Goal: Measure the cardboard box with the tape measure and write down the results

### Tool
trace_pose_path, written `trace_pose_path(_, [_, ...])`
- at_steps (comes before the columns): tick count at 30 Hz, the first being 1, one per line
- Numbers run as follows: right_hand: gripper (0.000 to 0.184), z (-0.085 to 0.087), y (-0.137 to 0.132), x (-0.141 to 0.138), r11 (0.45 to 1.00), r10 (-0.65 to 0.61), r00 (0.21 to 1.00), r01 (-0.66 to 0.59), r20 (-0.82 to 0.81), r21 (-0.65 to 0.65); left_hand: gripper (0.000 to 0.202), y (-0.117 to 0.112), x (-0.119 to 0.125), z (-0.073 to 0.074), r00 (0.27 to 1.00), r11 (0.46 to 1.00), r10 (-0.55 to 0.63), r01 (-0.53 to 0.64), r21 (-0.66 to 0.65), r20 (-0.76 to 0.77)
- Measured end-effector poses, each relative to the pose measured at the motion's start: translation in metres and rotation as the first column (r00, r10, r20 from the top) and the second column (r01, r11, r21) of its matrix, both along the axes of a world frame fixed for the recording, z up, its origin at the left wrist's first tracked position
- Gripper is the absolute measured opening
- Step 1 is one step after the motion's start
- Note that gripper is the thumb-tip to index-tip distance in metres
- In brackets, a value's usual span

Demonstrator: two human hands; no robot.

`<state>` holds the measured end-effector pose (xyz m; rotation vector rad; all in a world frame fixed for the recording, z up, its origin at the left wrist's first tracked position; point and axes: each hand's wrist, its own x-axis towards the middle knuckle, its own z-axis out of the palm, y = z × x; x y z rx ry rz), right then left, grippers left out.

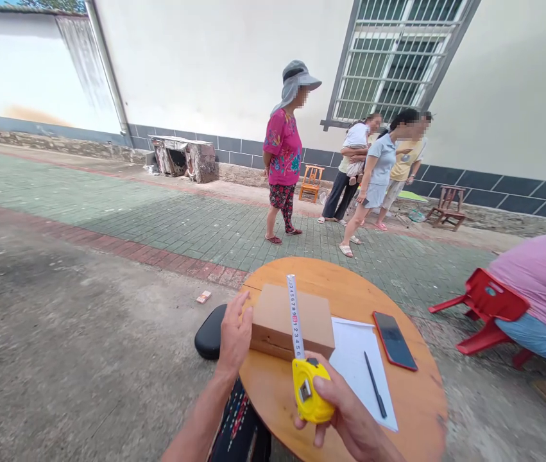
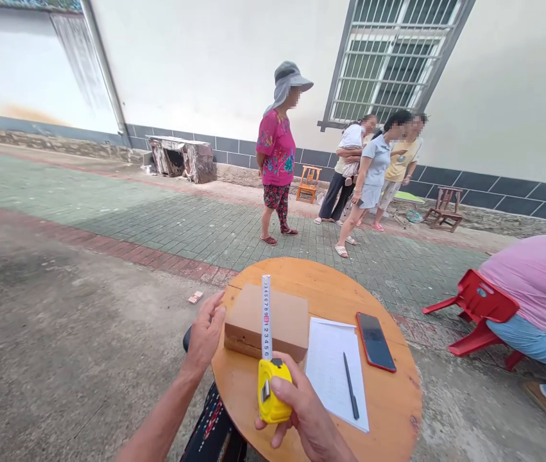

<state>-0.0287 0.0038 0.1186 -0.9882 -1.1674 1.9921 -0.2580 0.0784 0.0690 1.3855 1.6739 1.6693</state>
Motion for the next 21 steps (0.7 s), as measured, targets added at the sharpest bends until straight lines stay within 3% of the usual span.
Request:
trace_pose_path(2, [0.083,-0.005,-0.007,0.01,0.998,0.059,0.996,-0.059,0.071,-0.006,0.044,-0.007,-0.002,0.015,0.983,0.994,-0.105,0.108,-0.016,0.15])
trace_pose_path(5, [0.091,-0.014,-0.016,0.019,0.985,0.171,0.972,-0.167,0.158,-0.041,0.053,-0.016,0.001,0.035,0.903,0.966,-0.235,0.257,-0.013,0.361])
trace_pose_path(9, [0.087,-0.016,-0.025,0.023,0.958,0.281,0.936,-0.286,0.213,-0.01,0.049,-0.027,0.004,0.045,0.841,0.933,-0.314,0.36,-0.022,0.441])
trace_pose_path(13, [0.091,-0.01,-0.029,0.027,0.968,0.19,0.925,-0.233,0.33,0.096,0.042,-0.042,0.007,0.04,0.859,0.934,-0.283,0.348,-0.08,0.427])
trace_pose_path(17, [0.097,-0.006,-0.024,0.025,0.97,0.049,0.887,-0.151,0.459,0.189,0.038,-0.06,0.027,0.031,0.848,0.89,-0.356,0.435,-0.134,0.392])
trace_pose_path(21, [0.081,0.005,-0.015,0.017,0.906,-0.113,0.767,-0.181,0.632,0.382,0.034,-0.076,0.047,0.02,0.873,0.887,-0.381,0.438,-0.146,0.306])
